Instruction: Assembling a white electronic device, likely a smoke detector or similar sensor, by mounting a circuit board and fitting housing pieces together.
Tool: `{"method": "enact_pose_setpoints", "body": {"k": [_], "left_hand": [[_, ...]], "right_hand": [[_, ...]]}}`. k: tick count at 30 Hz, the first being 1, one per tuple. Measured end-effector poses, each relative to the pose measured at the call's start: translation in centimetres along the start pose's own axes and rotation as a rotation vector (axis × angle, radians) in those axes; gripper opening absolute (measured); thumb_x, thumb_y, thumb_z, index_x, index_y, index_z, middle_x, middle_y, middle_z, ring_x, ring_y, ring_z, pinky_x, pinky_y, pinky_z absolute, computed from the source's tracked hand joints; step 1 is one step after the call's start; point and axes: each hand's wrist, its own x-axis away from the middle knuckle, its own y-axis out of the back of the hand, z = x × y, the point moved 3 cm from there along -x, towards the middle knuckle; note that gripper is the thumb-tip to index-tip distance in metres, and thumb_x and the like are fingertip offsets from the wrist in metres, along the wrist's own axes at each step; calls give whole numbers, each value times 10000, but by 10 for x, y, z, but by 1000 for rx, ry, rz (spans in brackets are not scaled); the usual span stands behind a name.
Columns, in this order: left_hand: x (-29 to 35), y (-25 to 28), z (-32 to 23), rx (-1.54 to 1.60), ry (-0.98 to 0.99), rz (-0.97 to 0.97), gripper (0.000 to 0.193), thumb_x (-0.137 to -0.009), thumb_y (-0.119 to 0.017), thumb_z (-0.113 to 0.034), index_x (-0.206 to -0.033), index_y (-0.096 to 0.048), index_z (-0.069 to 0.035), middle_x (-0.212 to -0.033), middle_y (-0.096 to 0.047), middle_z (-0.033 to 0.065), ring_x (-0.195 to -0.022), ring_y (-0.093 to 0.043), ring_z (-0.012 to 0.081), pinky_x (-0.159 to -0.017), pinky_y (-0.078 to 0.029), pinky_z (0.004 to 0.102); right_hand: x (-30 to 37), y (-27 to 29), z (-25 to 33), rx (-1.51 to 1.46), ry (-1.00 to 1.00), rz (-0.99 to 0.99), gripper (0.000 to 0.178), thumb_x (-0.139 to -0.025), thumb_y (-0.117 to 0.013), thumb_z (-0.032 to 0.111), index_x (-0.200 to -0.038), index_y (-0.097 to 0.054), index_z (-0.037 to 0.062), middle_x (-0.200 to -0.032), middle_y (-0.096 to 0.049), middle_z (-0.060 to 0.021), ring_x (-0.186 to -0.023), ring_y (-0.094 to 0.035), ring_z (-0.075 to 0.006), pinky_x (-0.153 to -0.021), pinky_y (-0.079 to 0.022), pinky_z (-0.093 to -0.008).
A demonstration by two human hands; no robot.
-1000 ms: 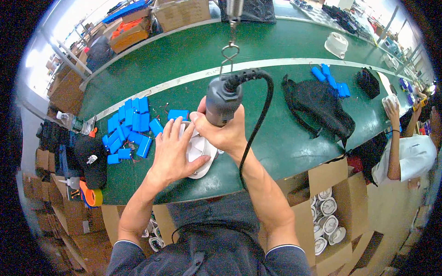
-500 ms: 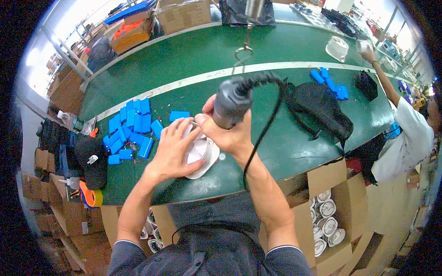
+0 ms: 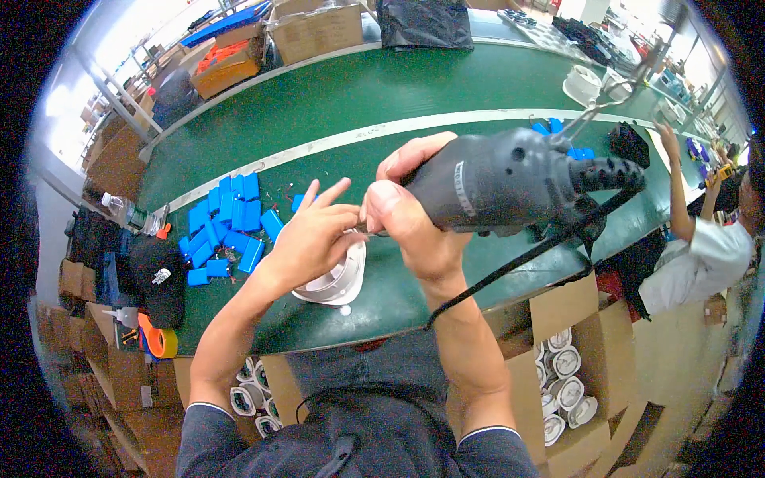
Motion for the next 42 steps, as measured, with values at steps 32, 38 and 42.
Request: {"method": "enact_pose_setpoints", "body": {"k": [32, 38, 42], "left_hand": [[43, 0, -10, -223, 347, 51, 837, -550, -749, -333, -1285, -405, -127, -1248, -333, 207, -1125, -345, 389, -862, -352, 476], [44, -1, -10, -201, 355, 51, 835, -549, -749, -326, -1283, -405, -128, -1244, -333, 202, -1119, -346, 386, -859, -353, 477], [44, -2, -9, -195, 355, 52, 831, -550, -749, -325, -1281, -406, -128, -1241, -336, 200, -1117, -348, 386, -855, -354, 479]], "right_hand": [[5, 23, -72, 295, -161, 97, 215, -702, -616, -19, -863, -477, 15, -688, -512, -64, -483, -516, -118, -438, -435, -245], [8, 25, -74, 290, -191, 54, 219, -693, -618, -15, -856, -476, 12, -685, -515, -65, -481, -519, -118, -432, -437, -246], [8, 25, -75, 276, -190, 53, 219, -688, -622, -9, -849, -475, 13, -675, -516, -66, -473, -517, -121, -427, -436, -248]]}}
